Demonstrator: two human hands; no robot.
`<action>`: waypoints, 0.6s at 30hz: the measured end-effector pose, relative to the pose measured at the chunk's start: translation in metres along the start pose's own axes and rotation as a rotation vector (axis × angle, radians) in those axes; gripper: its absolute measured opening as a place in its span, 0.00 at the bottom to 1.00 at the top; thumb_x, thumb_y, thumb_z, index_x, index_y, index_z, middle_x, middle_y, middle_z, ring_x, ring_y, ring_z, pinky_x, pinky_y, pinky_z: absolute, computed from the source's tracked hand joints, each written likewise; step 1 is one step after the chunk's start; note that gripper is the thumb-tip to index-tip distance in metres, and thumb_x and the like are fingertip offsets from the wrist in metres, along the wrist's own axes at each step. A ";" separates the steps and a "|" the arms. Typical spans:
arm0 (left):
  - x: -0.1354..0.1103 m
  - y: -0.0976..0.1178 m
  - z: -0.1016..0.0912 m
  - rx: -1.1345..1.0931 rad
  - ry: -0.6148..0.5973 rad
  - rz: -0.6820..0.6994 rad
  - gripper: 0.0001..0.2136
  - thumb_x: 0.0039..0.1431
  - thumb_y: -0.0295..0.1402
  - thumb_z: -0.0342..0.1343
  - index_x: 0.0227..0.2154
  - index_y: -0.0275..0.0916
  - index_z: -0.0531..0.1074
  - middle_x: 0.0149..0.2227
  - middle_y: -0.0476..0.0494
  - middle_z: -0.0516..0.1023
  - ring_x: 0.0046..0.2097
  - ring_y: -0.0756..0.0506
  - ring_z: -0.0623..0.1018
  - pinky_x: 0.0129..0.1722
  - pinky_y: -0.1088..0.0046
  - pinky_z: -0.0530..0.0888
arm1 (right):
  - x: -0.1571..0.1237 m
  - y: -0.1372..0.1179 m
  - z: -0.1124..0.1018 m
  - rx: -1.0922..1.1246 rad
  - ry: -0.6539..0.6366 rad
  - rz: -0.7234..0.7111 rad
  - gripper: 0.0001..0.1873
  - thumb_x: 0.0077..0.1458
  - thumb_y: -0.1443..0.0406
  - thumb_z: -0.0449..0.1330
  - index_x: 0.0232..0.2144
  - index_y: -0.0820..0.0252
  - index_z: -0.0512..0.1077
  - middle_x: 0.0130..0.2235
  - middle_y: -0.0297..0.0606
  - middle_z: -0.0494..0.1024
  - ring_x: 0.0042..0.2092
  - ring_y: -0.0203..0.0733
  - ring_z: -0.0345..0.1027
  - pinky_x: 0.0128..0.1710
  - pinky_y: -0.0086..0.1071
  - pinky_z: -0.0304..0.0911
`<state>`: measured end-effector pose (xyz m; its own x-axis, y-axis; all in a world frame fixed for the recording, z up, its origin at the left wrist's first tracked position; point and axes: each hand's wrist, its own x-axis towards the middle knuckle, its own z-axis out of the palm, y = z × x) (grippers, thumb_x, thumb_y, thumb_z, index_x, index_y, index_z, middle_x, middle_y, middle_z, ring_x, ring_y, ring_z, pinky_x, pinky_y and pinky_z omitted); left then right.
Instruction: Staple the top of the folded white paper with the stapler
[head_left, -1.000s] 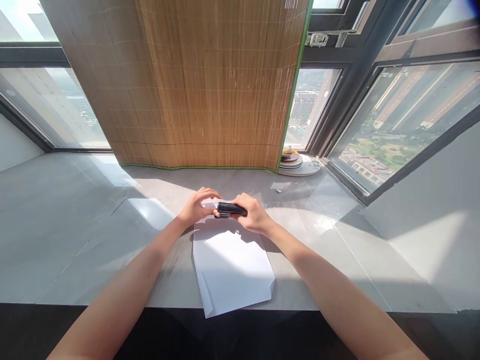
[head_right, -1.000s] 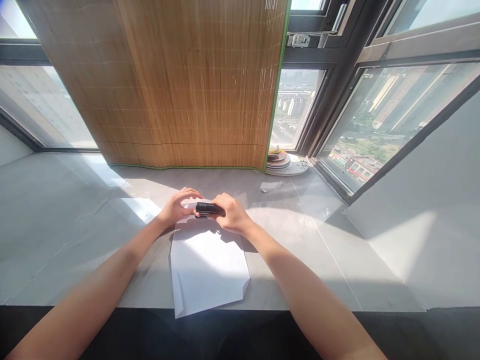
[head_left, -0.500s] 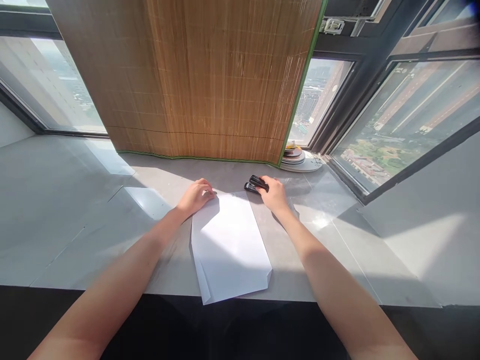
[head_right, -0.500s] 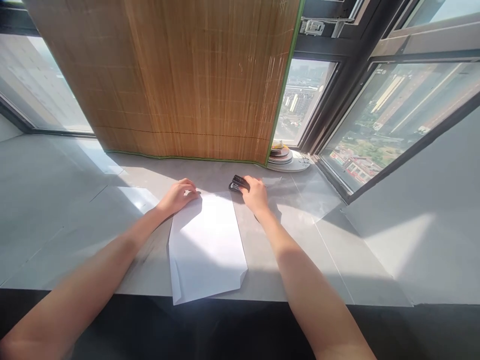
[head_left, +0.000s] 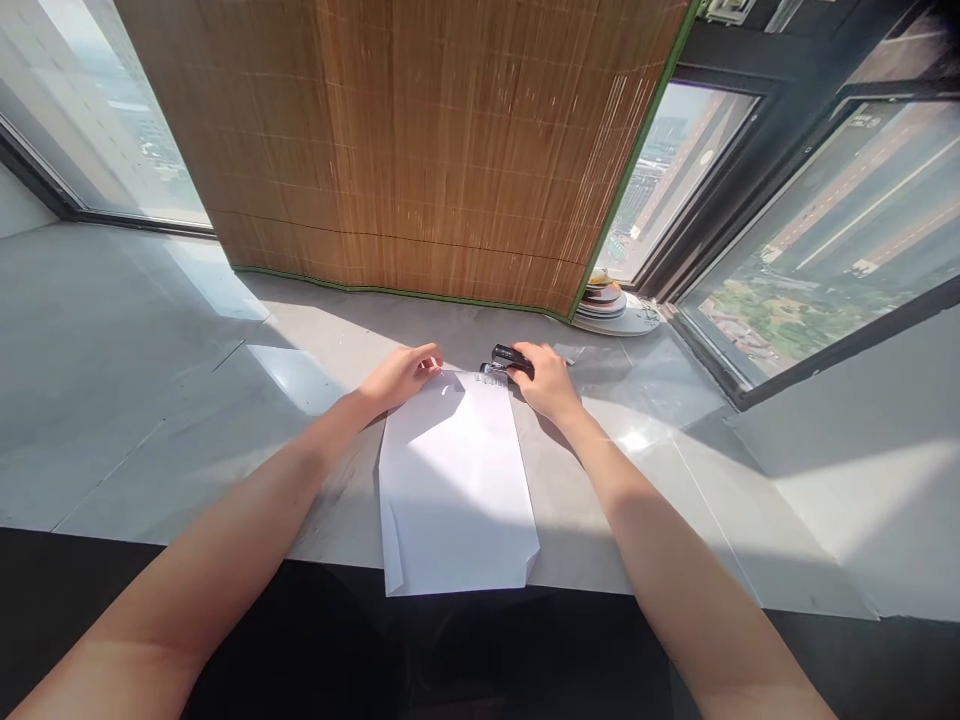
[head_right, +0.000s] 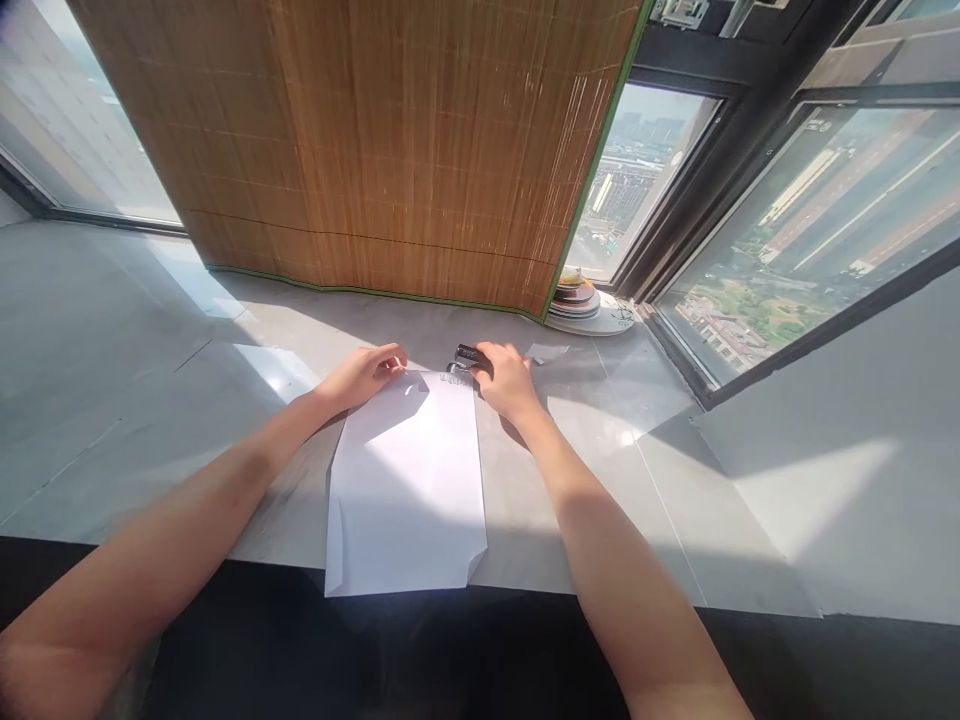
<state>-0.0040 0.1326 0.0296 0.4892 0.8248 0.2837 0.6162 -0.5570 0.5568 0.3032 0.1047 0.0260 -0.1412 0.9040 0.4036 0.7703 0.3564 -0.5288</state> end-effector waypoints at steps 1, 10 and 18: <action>0.000 0.002 0.000 0.007 -0.007 0.004 0.07 0.68 0.34 0.54 0.39 0.43 0.78 0.35 0.48 0.83 0.33 0.48 0.76 0.35 0.73 0.69 | -0.001 -0.002 -0.001 -0.004 -0.014 -0.011 0.18 0.60 0.65 0.62 0.53 0.55 0.79 0.52 0.46 0.84 0.54 0.60 0.71 0.58 0.59 0.64; -0.002 0.009 0.000 0.167 -0.060 0.014 0.11 0.69 0.32 0.55 0.49 0.43 0.80 0.42 0.43 0.83 0.42 0.42 0.79 0.45 0.66 0.73 | -0.008 -0.021 -0.001 -0.025 -0.131 -0.095 0.21 0.64 0.66 0.58 0.57 0.52 0.76 0.52 0.43 0.83 0.55 0.59 0.70 0.58 0.57 0.61; -0.003 0.017 0.011 0.275 -0.167 0.201 0.20 0.74 0.28 0.45 0.58 0.46 0.77 0.55 0.38 0.77 0.55 0.37 0.75 0.58 0.57 0.70 | -0.005 -0.017 0.004 0.035 -0.114 -0.092 0.19 0.63 0.67 0.59 0.55 0.52 0.76 0.53 0.43 0.83 0.55 0.58 0.69 0.59 0.55 0.64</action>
<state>0.0120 0.1193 0.0298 0.6970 0.6817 0.2222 0.6294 -0.7302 0.2660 0.2883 0.0944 0.0303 -0.2815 0.8875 0.3648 0.7288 0.4451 -0.5204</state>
